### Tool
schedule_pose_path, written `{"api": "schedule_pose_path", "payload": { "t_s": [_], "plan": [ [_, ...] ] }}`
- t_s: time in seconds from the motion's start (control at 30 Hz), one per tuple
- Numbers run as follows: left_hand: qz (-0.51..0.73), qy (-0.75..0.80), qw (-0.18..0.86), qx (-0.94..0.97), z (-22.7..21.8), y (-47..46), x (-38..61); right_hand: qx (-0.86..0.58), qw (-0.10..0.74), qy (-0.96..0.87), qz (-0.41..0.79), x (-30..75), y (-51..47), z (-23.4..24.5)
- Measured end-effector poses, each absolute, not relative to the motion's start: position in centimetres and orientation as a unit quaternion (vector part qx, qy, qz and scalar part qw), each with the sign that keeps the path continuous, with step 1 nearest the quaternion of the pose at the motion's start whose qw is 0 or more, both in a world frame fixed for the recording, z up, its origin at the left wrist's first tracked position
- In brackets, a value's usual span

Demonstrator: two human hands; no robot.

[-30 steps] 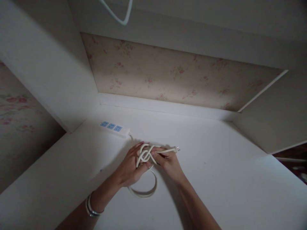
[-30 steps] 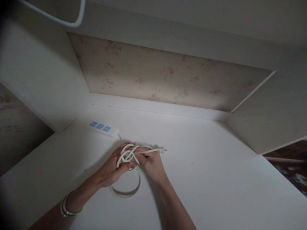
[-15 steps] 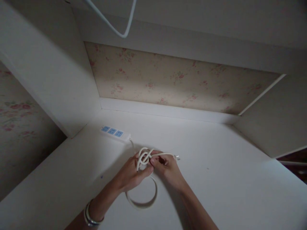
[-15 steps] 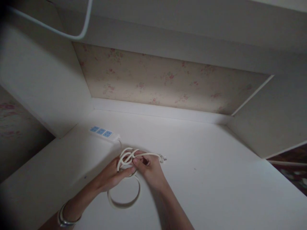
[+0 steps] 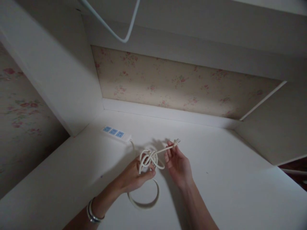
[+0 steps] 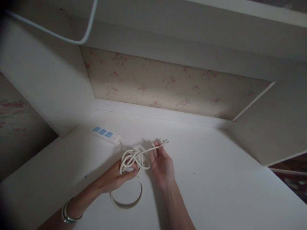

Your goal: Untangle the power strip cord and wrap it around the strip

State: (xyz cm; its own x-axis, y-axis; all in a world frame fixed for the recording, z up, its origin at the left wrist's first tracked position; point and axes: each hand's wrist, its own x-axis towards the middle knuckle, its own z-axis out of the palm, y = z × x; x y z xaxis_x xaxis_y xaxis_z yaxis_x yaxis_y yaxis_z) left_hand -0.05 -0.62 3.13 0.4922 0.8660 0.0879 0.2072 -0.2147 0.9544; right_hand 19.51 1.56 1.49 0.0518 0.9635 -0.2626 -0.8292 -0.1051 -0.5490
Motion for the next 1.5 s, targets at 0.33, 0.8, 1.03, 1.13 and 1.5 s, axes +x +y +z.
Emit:
{"api": "schedule_pose_path", "payload": {
  "t_s": [0.33, 0.8, 1.03, 1.13, 1.5],
  "plan": [
    [0.338, 0.375, 0.628, 0.592, 1.8, -0.3, -0.7, -0.335, 0.722, -0.045, 0.604, 22.3, 2.4, 1.2],
    [0.372, 0.38, 0.614, 0.583, 2.2, -0.2, -1.0, -0.399, 0.756, -0.261, 0.449, 20.5, 1.5, 2.2],
    [0.39, 0.39, 0.611, 0.568, 2.2, 0.1, -1.1, -0.383, 0.733, -0.305, 0.472, 19.8, 1.0, 2.8],
    [0.389, 0.39, 0.61, 0.57, 2.4, 0.1, -1.1, -0.373, 0.72, -0.296, 0.505, 20.1, 0.9, 2.8],
    [0.376, 0.386, 0.57, 0.62, 2.0, -0.2, -1.0, -0.337, 0.701, -0.246, 0.578, 20.4, 0.5, 3.7]
  ]
}}
